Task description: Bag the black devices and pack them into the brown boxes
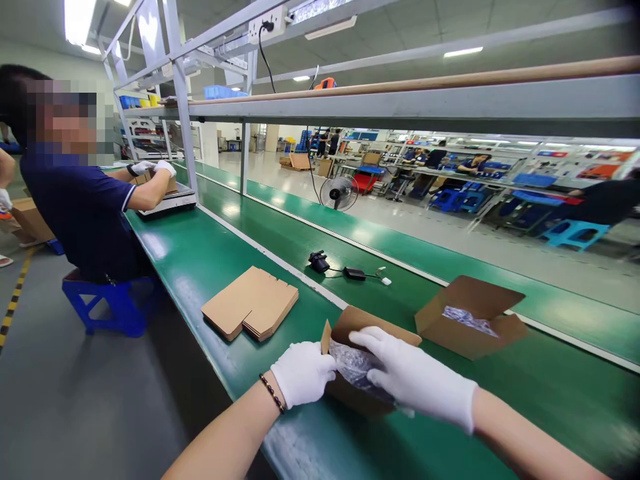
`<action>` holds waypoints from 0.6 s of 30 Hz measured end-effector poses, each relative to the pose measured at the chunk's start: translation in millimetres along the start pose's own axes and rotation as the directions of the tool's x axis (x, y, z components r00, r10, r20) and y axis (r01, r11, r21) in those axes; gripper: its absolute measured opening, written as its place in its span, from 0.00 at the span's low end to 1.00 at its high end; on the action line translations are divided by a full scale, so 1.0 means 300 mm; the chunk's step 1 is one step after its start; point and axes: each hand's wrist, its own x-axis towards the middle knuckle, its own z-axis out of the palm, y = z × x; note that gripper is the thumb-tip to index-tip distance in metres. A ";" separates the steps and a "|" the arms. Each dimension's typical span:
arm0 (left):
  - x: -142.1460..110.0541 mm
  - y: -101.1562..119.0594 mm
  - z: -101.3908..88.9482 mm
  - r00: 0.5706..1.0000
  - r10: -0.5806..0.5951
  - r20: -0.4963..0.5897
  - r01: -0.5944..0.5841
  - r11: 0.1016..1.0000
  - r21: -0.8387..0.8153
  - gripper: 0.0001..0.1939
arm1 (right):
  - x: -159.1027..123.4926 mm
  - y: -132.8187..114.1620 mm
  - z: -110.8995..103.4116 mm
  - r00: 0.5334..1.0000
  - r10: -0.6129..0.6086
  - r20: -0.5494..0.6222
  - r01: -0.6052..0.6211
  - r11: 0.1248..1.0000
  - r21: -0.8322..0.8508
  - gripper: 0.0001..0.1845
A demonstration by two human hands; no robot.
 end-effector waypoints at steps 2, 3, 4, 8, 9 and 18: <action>0.015 0.017 0.006 0.998 0.065 0.013 -0.064 0.997 -0.041 0.09 | -0.008 -0.002 0.035 0.997 0.073 -0.003 -0.072 0.981 -0.178 0.16; 0.022 0.028 0.012 0.995 0.099 0.015 -0.098 0.993 -0.060 0.09 | -0.007 -0.008 0.054 0.995 0.101 0.021 -0.094 0.969 -0.226 0.14; 0.029 0.038 0.018 0.992 0.123 0.006 -0.122 0.989 -0.080 0.09 | -0.006 -0.014 0.071 0.992 0.120 0.043 -0.106 0.964 -0.244 0.14; 0.039 0.074 0.046 0.989 0.015 -0.146 -0.050 0.970 -0.238 0.10 | -0.032 -0.026 0.103 0.991 0.130 0.044 -0.119 0.974 -0.194 0.13; 0.039 0.081 0.052 0.984 -0.028 -0.174 -0.019 0.965 -0.261 0.12 | -0.052 -0.027 0.108 0.994 0.110 0.027 -0.104 0.981 -0.164 0.13; 0.156 0.148 0.067 0.947 0.321 -0.013 -0.322 0.946 -0.027 0.17 | -0.217 0.207 0.307 0.907 0.126 -0.403 -0.199 0.969 -0.146 0.09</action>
